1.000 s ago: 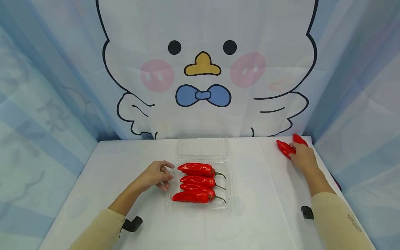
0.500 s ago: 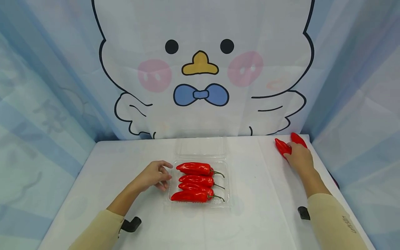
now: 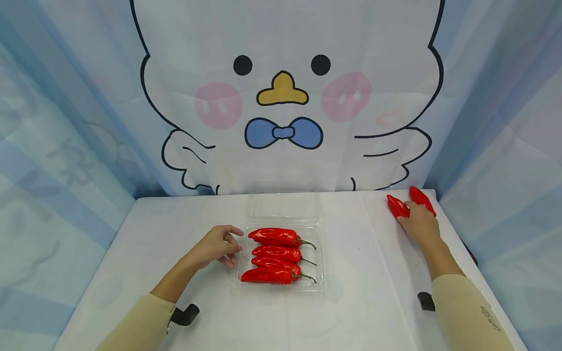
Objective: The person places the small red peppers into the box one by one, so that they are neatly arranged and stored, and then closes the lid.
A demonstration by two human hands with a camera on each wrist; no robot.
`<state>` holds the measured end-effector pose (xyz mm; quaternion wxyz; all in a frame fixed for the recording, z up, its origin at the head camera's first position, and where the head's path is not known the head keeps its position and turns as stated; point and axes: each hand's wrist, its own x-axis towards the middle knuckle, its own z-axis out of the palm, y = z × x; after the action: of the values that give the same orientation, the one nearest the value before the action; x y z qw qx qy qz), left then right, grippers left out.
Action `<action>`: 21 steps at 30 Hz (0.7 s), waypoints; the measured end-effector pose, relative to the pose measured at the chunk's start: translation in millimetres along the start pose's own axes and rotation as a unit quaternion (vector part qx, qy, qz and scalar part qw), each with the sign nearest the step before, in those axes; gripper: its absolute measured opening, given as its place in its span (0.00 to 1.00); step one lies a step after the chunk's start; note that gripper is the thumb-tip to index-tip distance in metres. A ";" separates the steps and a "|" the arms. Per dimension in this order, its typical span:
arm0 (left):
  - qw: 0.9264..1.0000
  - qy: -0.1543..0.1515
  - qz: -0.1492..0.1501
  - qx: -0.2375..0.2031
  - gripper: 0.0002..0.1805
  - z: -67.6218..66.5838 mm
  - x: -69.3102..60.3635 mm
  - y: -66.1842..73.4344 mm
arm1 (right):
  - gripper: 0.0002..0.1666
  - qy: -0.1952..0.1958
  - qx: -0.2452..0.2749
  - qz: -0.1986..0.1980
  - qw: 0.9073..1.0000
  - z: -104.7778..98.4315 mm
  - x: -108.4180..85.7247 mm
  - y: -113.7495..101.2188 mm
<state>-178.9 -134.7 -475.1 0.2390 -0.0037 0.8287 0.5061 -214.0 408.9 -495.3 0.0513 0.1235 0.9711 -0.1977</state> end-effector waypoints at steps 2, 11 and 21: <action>1.000 -0.001 -0.001 -0.001 0.23 0.1 0.0 0.2 | 0.46 0.000 0.001 0.000 1.000 0.4 -0.7 0.3; 1.000 0.003 0.000 -0.002 0.22 1.0 -3.1 2.3 | 0.45 -0.011 0.007 0.005 1.000 1.2 -2.3 -0.8; 1.000 0.000 -0.003 -0.006 0.23 0.3 -2.5 2.5 | 0.43 -0.014 -0.003 -0.016 1.000 3.5 -0.9 -0.7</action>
<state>-177.2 -133.8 -472.2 0.2402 -0.0079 0.8259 0.5100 -213.1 406.7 -498.1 0.0624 0.1050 0.9727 -0.1974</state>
